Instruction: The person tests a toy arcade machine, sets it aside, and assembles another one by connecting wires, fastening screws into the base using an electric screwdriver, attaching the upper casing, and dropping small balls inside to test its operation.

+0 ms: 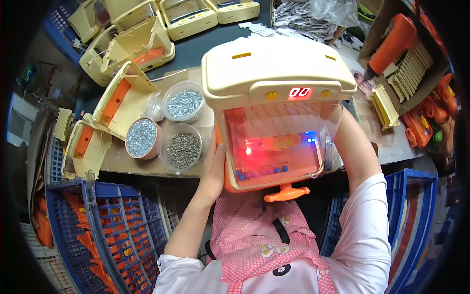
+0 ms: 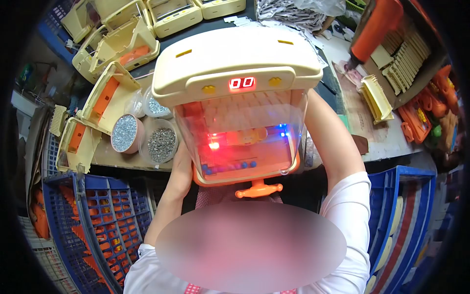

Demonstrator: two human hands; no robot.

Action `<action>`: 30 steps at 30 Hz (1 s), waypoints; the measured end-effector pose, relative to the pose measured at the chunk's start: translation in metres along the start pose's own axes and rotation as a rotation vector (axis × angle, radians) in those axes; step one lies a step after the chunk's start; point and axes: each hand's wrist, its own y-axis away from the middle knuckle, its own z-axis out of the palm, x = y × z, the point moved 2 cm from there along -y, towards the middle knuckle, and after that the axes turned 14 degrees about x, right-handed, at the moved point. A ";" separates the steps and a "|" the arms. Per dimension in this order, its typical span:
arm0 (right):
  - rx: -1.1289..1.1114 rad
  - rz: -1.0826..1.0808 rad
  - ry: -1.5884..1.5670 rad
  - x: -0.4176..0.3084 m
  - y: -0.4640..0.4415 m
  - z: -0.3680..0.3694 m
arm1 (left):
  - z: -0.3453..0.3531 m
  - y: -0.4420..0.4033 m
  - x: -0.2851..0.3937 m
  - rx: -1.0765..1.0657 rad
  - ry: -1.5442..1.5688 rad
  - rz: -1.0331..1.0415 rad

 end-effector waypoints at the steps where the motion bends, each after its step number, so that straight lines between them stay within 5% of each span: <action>1: 0.006 -0.009 0.017 -0.001 0.000 0.000 | -0.005 -0.001 -0.003 -0.001 0.001 -0.005; 3: 0.023 -0.041 0.057 -0.002 0.001 0.002 | -0.019 -0.005 -0.006 -0.005 -0.462 0.121; 5: 0.053 -0.105 0.159 -0.007 0.006 0.002 | -0.015 0.005 0.000 -0.093 -0.082 -0.040; 8: 0.148 -0.215 0.531 -0.028 0.054 -0.004 | -0.020 0.027 -0.011 -0.002 0.098 -0.001; 10: 0.232 -0.012 0.357 -0.058 0.102 0.006 | -0.017 0.045 0.004 0.016 -0.406 0.399; 11: 0.279 0.109 0.234 -0.066 0.125 0.013 | -0.015 0.047 0.001 0.022 -0.404 0.394; 17: 0.481 0.049 0.193 -0.020 0.207 0.032 | -0.013 0.016 0.002 -0.088 -0.373 0.176; 30: 0.531 0.105 -0.079 -0.024 0.210 0.045 | -0.013 0.029 -0.016 0.033 -0.452 0.448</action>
